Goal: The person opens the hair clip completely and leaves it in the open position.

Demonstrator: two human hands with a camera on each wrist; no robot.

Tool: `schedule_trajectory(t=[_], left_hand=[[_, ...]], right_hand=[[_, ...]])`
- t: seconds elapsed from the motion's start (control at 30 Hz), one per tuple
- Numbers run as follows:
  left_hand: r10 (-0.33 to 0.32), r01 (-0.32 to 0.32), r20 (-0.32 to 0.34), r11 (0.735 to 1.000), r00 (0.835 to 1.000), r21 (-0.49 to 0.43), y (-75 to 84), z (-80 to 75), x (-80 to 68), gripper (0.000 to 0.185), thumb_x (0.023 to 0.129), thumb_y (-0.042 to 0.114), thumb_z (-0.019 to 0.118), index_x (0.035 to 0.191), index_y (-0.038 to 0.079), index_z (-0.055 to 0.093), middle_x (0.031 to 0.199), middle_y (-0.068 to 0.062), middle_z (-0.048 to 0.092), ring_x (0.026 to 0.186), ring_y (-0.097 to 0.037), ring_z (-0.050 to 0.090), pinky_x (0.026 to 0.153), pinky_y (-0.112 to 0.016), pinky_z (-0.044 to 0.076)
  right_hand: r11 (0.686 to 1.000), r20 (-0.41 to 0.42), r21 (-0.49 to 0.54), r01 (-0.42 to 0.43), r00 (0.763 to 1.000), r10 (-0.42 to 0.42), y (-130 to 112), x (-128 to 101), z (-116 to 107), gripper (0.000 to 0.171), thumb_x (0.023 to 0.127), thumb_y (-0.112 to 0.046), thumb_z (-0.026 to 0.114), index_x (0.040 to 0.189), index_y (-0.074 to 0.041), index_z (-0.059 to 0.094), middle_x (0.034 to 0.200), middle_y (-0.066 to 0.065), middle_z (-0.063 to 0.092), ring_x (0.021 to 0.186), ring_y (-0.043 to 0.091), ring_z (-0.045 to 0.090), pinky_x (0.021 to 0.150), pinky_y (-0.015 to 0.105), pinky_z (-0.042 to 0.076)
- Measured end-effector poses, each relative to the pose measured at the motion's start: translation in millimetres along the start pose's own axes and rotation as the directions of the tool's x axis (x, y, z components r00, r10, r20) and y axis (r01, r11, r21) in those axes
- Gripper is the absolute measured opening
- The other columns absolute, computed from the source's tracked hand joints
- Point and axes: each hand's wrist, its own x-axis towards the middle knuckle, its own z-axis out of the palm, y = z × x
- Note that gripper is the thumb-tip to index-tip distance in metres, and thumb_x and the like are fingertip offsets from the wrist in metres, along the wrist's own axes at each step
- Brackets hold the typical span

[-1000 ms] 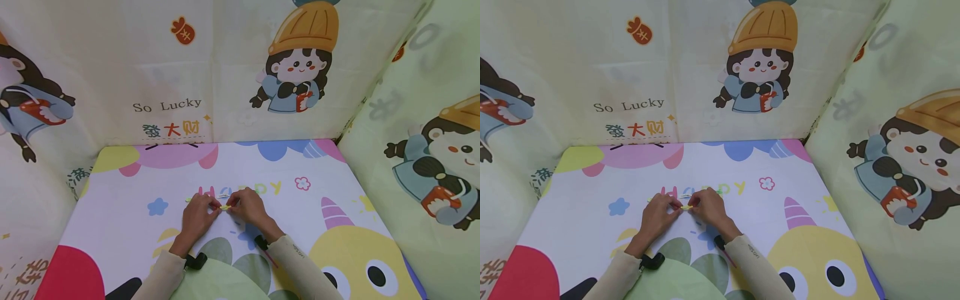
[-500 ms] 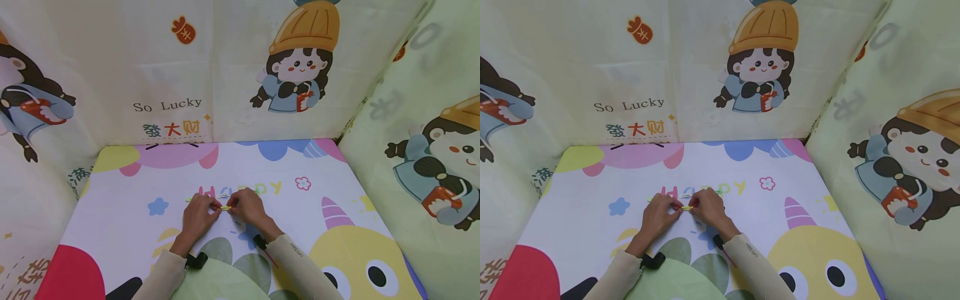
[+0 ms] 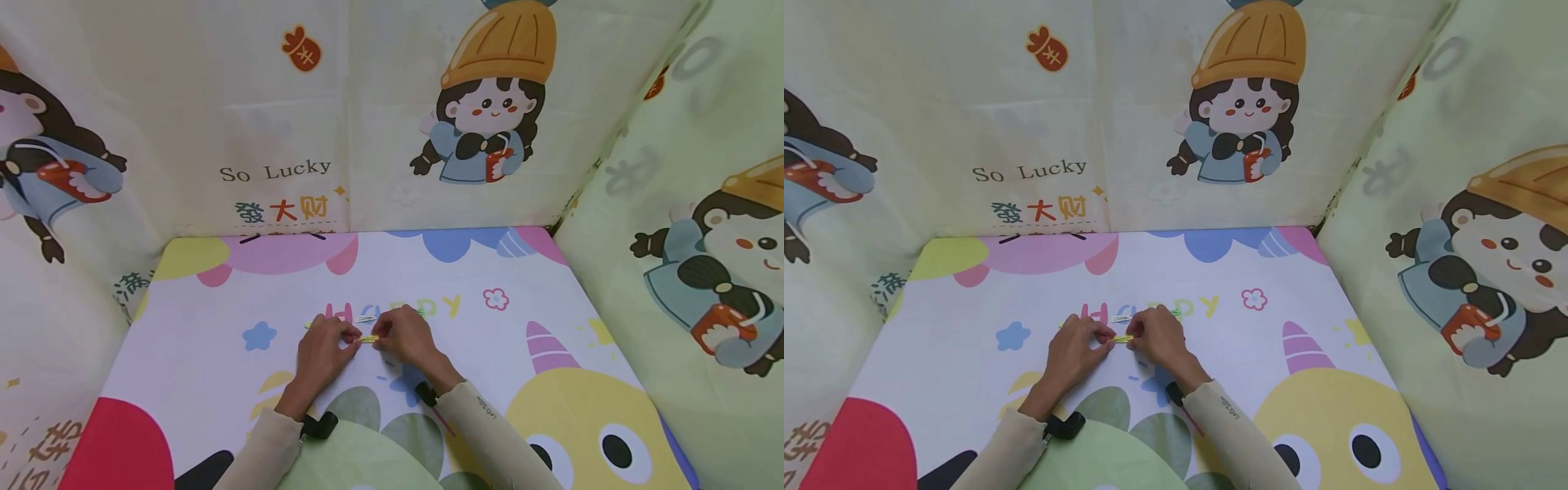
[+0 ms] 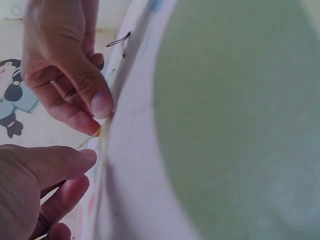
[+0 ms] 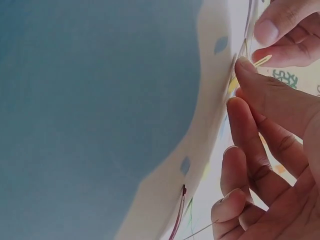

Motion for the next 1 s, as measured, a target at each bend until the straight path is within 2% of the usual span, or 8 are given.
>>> schedule_trajectory(t=[0.2,0.3,0.6,1.0], left_hand=[[-0.002,0.001,-0.053,1.000,0.999,-0.030,-3.5,-13.0,2.1,0.014,0.082,0.019,0.090,0.095,0.023,0.084,0.080,0.009,0.073,0.083,-0.015,0.052,0.062,-0.030,0.043],[-0.006,0.004,-0.063,0.999,0.998,-0.036,-6.6,-20.0,2.5,0.016,0.082,0.019,0.091,0.097,0.022,0.085,0.083,0.007,0.074,0.084,-0.016,0.053,0.063,-0.031,0.044],[-0.003,-0.005,-0.115,0.998,0.993,-0.065,-24.0,-41.4,0.1,0.014,0.084,0.018,0.090,0.097,0.020,0.085,0.082,0.005,0.074,0.083,-0.018,0.053,0.062,-0.030,0.042],[-0.065,0.060,-0.101,0.997,0.993,-0.054,-44.1,-60.2,-9.6,0.012,0.087,0.022,0.087,0.099,0.021,0.084,0.083,0.006,0.074,0.082,-0.016,0.049,0.065,-0.030,0.042]], right_hand=[[0.998,-0.033,0.044,0.034,0.999,-0.033,0,2,-2,0.016,0.080,-0.020,0.095,0.090,-0.019,0.083,0.078,-0.010,0.073,0.084,0.012,0.064,0.077,0.028,0.050],[0.997,-0.046,0.058,0.055,0.998,-0.053,-2,3,-2,0.016,0.081,-0.020,0.094,0.092,-0.020,0.083,0.079,-0.010,0.073,0.087,0.014,0.062,0.077,0.028,0.048],[0.989,-0.051,0.128,0.079,0.996,-0.073,-13,8,-2,0.018,0.082,-0.024,0.094,0.096,-0.021,0.084,0.078,-0.011,0.071,0.083,0.010,0.052,0.074,0.026,0.043],[0.985,-0.027,0.162,0.055,0.998,-0.051,-32,11,8,0.016,0.083,-0.026,0.093,0.096,-0.023,0.084,0.080,-0.013,0.071,0.088,0.011,0.054,0.077,0.027,0.045]])
